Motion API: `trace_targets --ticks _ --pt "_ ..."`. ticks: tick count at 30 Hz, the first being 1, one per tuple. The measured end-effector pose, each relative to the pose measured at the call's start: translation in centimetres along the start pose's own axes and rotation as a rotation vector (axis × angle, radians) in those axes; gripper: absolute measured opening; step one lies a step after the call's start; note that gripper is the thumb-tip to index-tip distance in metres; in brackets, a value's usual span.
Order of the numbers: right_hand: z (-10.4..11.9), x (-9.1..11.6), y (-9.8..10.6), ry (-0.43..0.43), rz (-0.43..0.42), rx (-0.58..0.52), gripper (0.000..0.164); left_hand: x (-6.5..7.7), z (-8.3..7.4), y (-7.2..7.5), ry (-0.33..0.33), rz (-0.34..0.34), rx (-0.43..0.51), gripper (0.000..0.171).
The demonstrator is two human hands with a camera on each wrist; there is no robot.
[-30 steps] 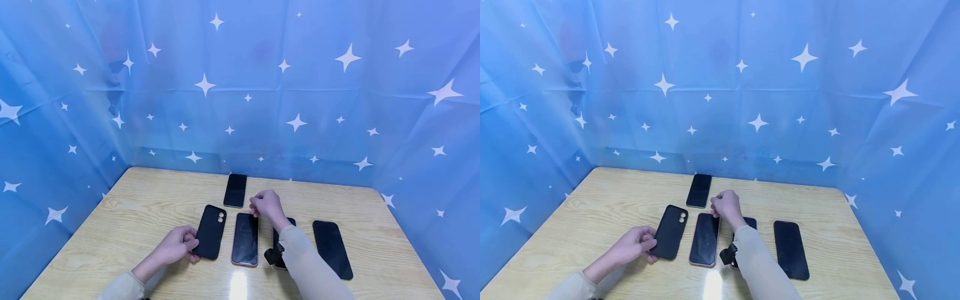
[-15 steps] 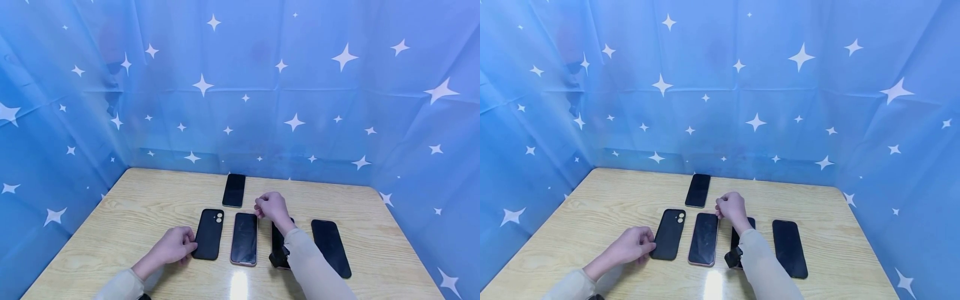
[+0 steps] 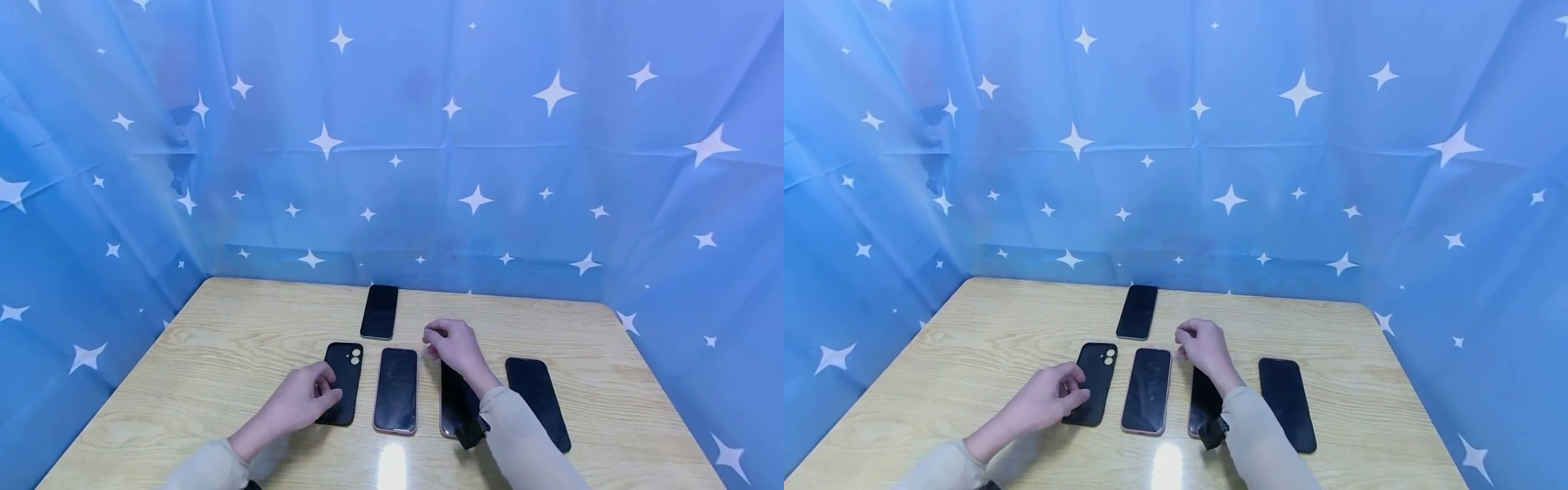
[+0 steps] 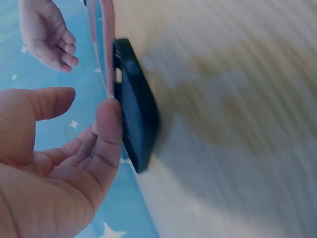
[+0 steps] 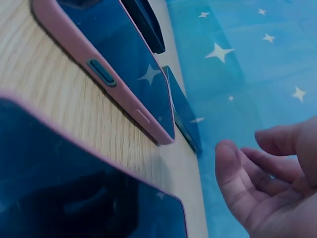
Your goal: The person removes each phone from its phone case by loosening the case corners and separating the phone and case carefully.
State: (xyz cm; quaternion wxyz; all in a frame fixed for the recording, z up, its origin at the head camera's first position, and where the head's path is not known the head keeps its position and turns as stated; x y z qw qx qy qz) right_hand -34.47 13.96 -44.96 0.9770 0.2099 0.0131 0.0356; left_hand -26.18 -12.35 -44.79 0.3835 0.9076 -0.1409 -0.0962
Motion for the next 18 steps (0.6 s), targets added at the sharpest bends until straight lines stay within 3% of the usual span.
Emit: trace_targets --ticks 11,18 --pt "0.3 0.7 0.7 0.068 -0.012 0.036 0.023 -1.2 -4.4 -2.3 -0.056 0.033 -0.052 0.033" --pt "0.1 1.4 0.6 0.063 -0.003 0.045 0.024 -1.8 -5.3 -4.4 0.035 0.073 -0.088 0.054"
Point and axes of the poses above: each hand's wrist, its own x-axis away from the middle knuckle, its own y-axis out of the back of the hand, z = x × y, the point moved 10 cm from there along -x, towards the middle knuckle, and after that the axes turned 5 degrees about -x, right-handed, at the moved point
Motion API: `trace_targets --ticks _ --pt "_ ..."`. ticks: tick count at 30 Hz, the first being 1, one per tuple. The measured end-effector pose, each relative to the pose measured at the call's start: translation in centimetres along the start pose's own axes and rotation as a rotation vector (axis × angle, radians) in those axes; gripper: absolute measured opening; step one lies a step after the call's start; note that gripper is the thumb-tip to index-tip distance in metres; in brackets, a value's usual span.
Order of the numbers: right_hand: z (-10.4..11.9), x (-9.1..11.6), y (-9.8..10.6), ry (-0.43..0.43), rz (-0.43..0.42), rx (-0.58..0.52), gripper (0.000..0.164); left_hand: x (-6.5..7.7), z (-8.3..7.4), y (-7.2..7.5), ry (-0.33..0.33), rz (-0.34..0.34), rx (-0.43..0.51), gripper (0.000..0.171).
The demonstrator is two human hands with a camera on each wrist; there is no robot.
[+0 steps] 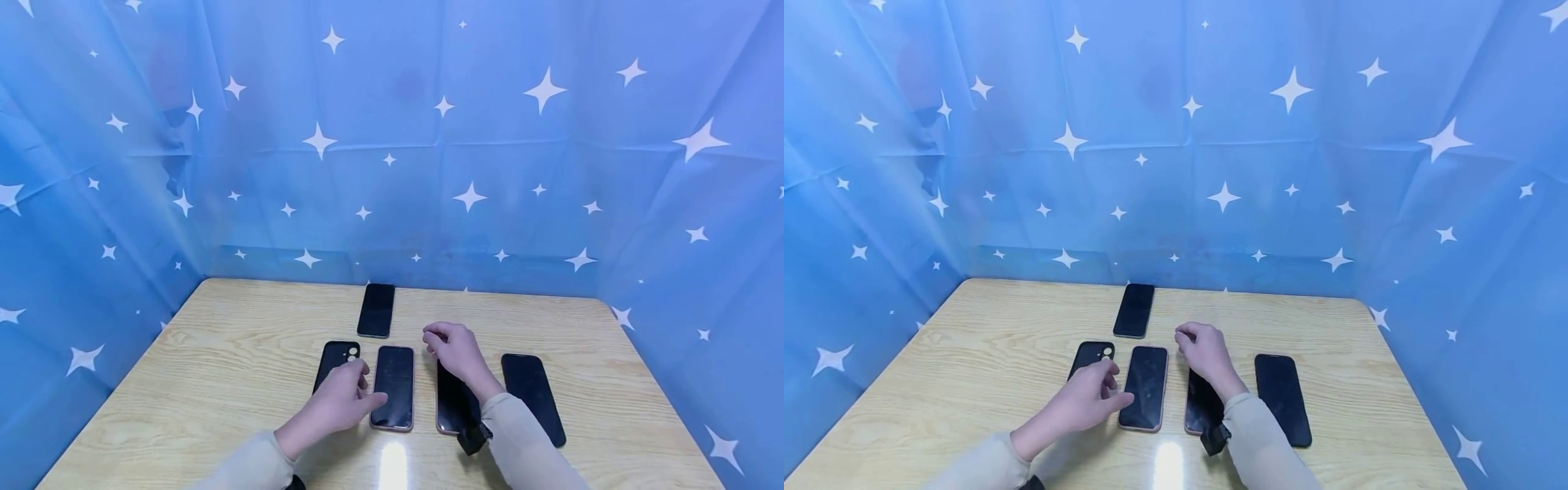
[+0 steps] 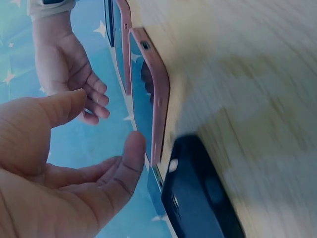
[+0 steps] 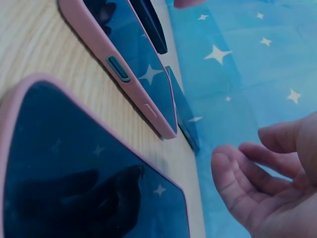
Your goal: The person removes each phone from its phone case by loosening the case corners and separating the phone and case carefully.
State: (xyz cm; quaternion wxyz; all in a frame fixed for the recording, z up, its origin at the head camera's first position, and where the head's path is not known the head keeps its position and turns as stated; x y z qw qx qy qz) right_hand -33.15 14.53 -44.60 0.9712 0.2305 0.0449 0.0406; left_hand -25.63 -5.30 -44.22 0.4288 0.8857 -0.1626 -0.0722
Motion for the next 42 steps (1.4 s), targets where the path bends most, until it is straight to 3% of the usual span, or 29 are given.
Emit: trace_targets --ticks 3,12,23,28,35,42 --pt "-0.2 0.2 0.1 -0.010 -0.002 -0.003 0.023 -0.3 -0.3 -0.9 0.038 0.011 -0.038 0.058" --pt "-0.9 0.6 0.2 0.015 -0.007 0.000 0.021 -0.3 -1.0 -3.4 0.136 0.042 -0.186 0.095" --pt "-1.5 1.3 -0.1 0.012 0.003 0.008 0.020 -1.2 -2.3 -4.1 0.124 -0.093 -0.414 0.098" --pt "-1.5 1.5 0.1 0.010 0.002 -0.004 0.022 -1.5 -1.9 -4.1 0.168 -0.088 -0.386 0.100" --pt "-1.7 1.3 0.4 -0.006 -0.017 -0.034 0.022 -1.9 -0.2 -4.3 0.277 -0.038 -0.246 0.099" --pt "-1.5 1.3 0.8 -0.008 -0.020 -0.036 0.023 -2.3 0.5 -4.5 0.285 0.000 -0.232 0.085"
Point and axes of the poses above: each hand's wrist, its own x-axis away from the middle knuckle, its own y-axis out of the back of the hand, z = x × y, the point moved 10 cm from there along -x, towards the middle knuckle, and after that the axes turned 5 degrees about -x, right-handed, at the moved point
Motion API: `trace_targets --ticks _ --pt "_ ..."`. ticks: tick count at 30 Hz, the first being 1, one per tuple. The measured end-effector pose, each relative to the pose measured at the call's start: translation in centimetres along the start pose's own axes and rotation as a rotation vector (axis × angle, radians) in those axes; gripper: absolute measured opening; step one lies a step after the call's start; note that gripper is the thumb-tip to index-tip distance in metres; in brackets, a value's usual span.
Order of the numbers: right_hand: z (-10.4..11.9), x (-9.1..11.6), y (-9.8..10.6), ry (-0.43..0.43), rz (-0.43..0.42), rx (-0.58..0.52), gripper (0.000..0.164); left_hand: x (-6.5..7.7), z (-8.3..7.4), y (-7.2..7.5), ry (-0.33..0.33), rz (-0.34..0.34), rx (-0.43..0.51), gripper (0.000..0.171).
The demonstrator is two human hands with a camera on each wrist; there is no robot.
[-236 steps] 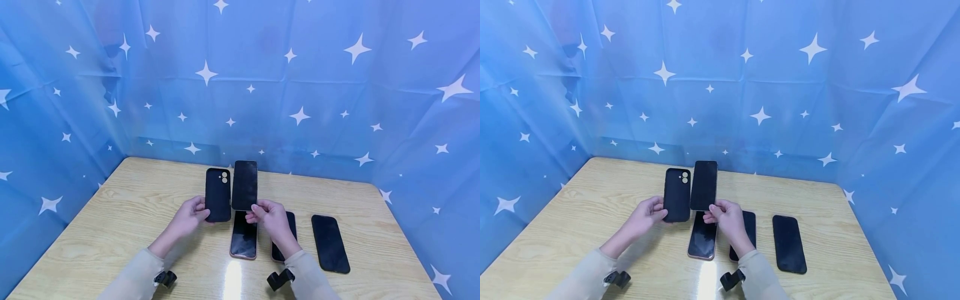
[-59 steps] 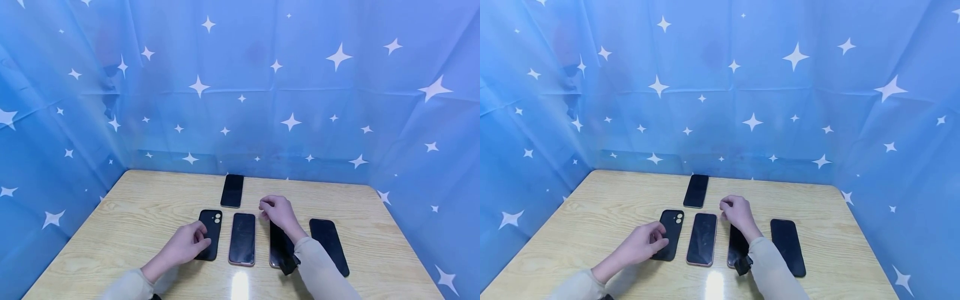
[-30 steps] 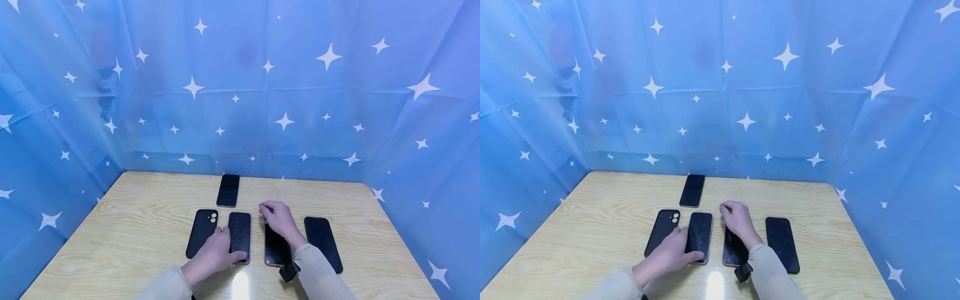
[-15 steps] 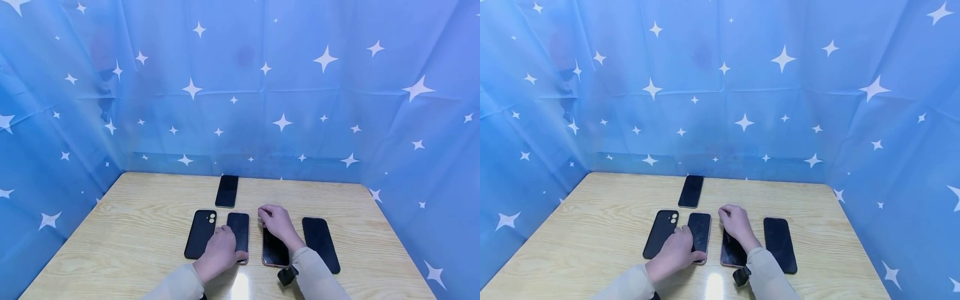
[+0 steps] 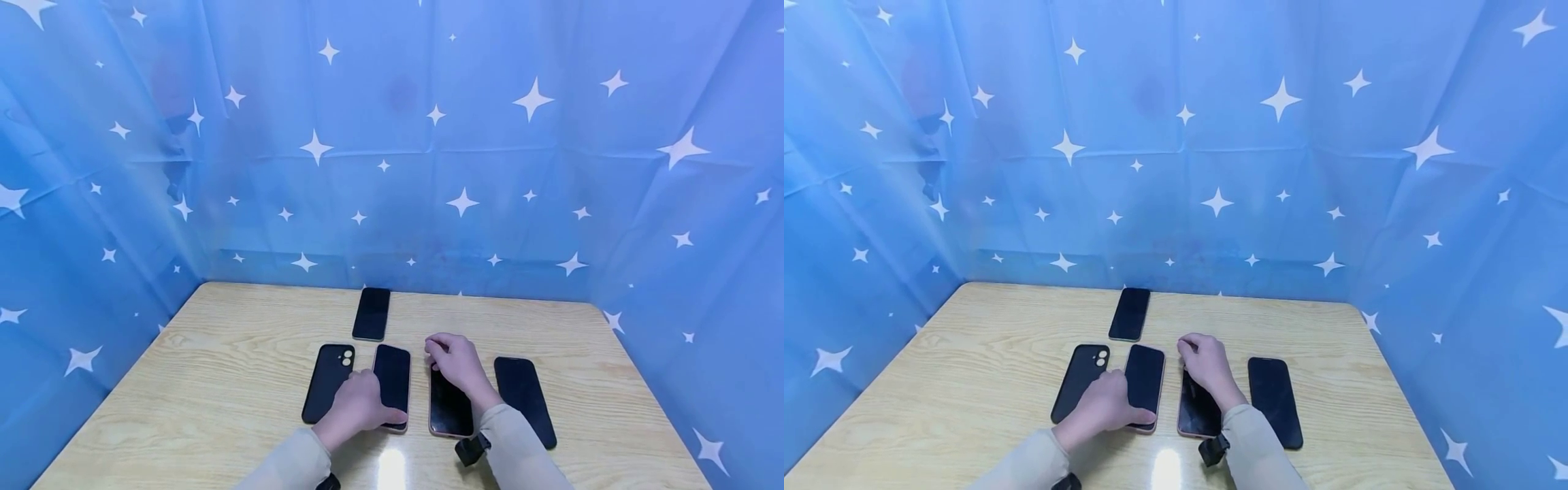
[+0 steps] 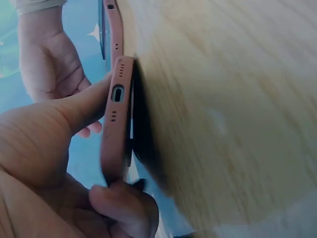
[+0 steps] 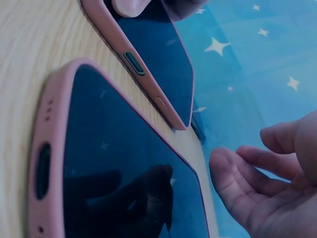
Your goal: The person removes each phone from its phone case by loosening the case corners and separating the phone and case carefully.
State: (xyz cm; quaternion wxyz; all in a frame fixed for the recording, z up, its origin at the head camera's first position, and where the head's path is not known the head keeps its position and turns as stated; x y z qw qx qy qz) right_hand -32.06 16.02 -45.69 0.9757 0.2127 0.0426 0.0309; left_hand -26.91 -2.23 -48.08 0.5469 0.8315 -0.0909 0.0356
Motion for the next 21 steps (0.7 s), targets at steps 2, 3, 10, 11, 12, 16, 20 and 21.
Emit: trace_targets --ticks 2,3,10,11,12,16,20,21 --pt "-0.1 0.0 0.1 -0.011 -0.002 -0.002 0.023 -0.2 0.0 0.0 -0.009 0.015 0.021 0.083" --pt "-0.2 0.0 0.1 -0.012 -0.003 0.000 0.023 -0.3 0.0 0.0 -0.015 0.015 0.041 0.082" --pt "-0.3 0.0 0.5 -0.019 -0.017 -0.002 0.025 -0.4 0.2 0.5 -0.075 0.035 0.352 0.029" --pt "-0.3 0.0 0.5 -0.018 -0.017 -0.007 0.025 -0.3 0.2 0.5 -0.079 0.045 0.418 0.022" --pt "-0.2 0.0 0.5 -0.018 -0.019 -0.013 0.025 -0.3 0.2 0.5 -0.083 0.053 0.482 0.017" --pt "0.0 -0.1 0.5 -0.013 -0.033 -0.030 0.026 -0.1 0.4 0.7 -0.077 0.071 0.643 0.013" --pt "0.0 -0.3 0.5 -0.013 -0.050 -0.030 0.027 -0.1 0.6 1.2 -0.089 0.029 0.676 0.014" --pt "0.0 -0.3 0.5 -0.012 -0.053 -0.030 0.028 -0.1 0.6 1.4 -0.098 0.018 0.689 0.014"
Point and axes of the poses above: each hand's wrist, its own x-axis away from the middle knuckle, its own y-axis out of the back of the hand, z = x × y, the point moved 10 cm from there along -x, towards the middle knuckle, and after that the axes turned 5 degrees about -x, right-handed, at the moved point
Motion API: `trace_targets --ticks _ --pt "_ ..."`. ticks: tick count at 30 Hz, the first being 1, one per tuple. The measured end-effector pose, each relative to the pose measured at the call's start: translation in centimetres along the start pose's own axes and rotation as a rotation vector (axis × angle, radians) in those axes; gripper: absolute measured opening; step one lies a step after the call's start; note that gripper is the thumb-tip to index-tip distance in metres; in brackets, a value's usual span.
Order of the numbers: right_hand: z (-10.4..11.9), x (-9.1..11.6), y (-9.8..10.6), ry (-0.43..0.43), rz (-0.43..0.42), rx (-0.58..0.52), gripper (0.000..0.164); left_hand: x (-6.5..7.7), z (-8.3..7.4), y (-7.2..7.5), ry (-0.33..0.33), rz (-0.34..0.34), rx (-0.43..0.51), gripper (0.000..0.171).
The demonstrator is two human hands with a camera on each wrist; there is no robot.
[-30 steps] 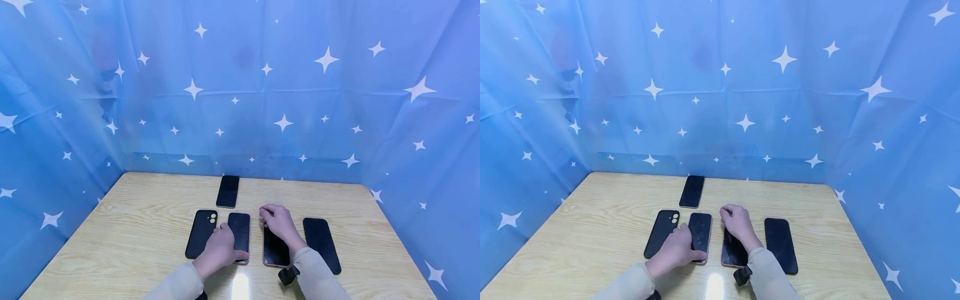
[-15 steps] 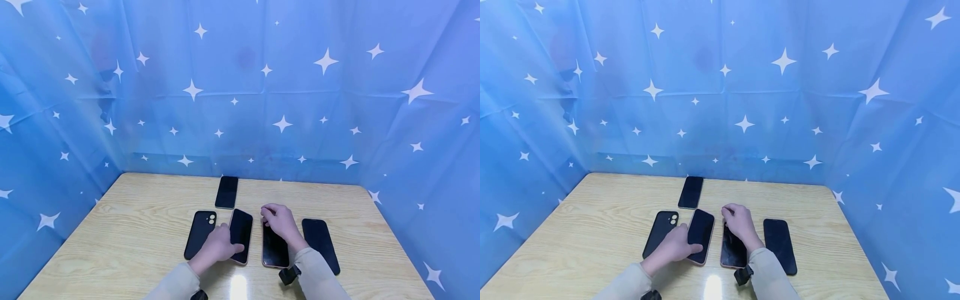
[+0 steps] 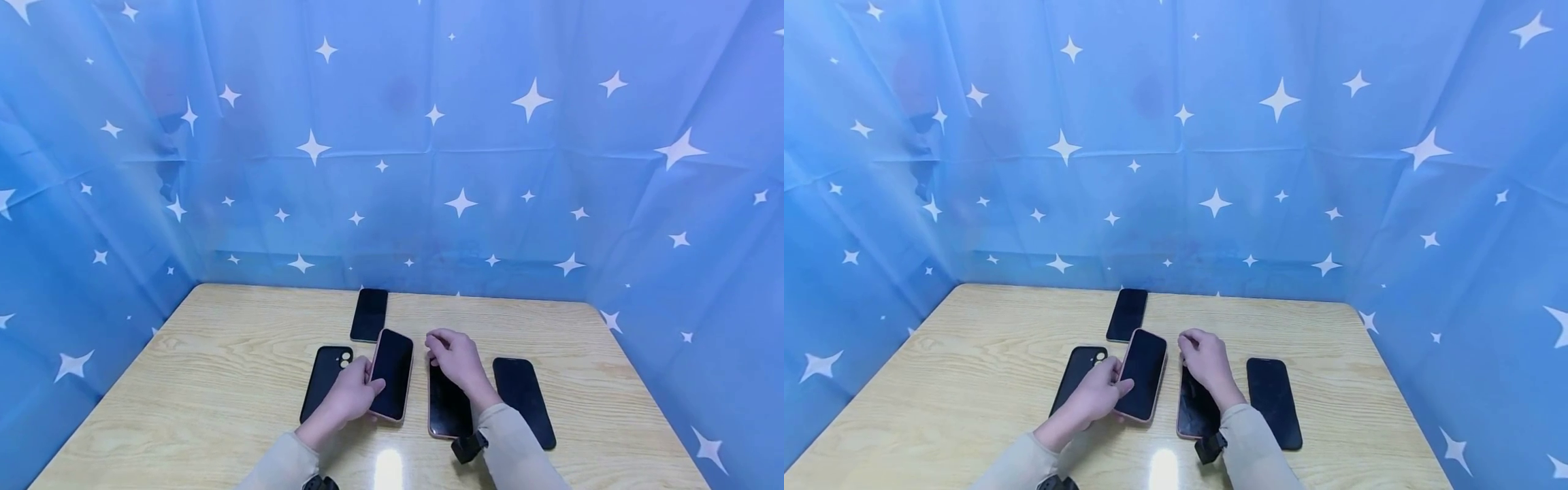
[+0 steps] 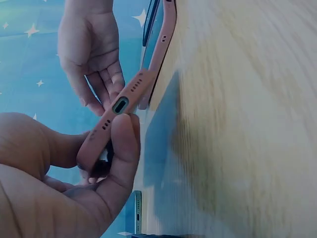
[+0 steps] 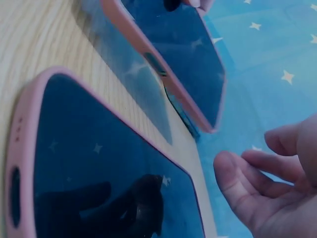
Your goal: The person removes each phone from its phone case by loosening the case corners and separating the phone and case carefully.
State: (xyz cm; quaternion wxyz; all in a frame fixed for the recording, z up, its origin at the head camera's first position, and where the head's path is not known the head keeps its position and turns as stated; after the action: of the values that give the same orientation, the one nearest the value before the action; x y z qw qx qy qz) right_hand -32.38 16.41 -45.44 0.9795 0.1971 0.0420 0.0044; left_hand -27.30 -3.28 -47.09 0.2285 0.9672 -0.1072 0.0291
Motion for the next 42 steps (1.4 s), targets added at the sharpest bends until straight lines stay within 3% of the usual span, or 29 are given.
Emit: trace_targets --ticks 6,21,29,36,42 --pt "0.3 -0.2 -0.4 0.003 -0.001 -0.052 0.032 0.0 -0.4 0.1 -0.062 -0.007 0.127 0.012" --pt "2.3 -0.7 -1.0 0.029 -0.051 -0.234 0.027 -0.3 -1.1 0.1 -0.139 -0.015 0.260 0.012" --pt "4.2 -0.5 -0.4 0.109 -0.108 -0.130 0.024 -0.2 -1.1 -0.3 -0.136 0.016 0.251 0.012" --pt "4.9 -0.5 -0.3 0.138 -0.138 -0.089 0.021 -0.3 -1.1 -0.3 -0.159 0.051 0.079 0.008" --pt "4.9 -0.6 -0.8 0.141 -0.100 -0.076 0.021 0.1 -1.3 0.1 -0.185 0.011 0.044 0.008"
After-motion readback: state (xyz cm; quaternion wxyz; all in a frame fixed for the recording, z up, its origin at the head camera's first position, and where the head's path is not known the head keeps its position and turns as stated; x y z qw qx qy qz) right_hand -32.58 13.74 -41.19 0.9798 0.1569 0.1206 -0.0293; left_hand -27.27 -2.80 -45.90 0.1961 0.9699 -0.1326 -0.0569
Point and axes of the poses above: each hand's wrist, its own x-axis away from the middle knuckle, its own y-axis out of the back of the hand, z = x × y, the point moved 10 cm from there along -x, towards the middle knuckle, and after that the axes turned 5 degrees about -x, right-handed, at the moved point
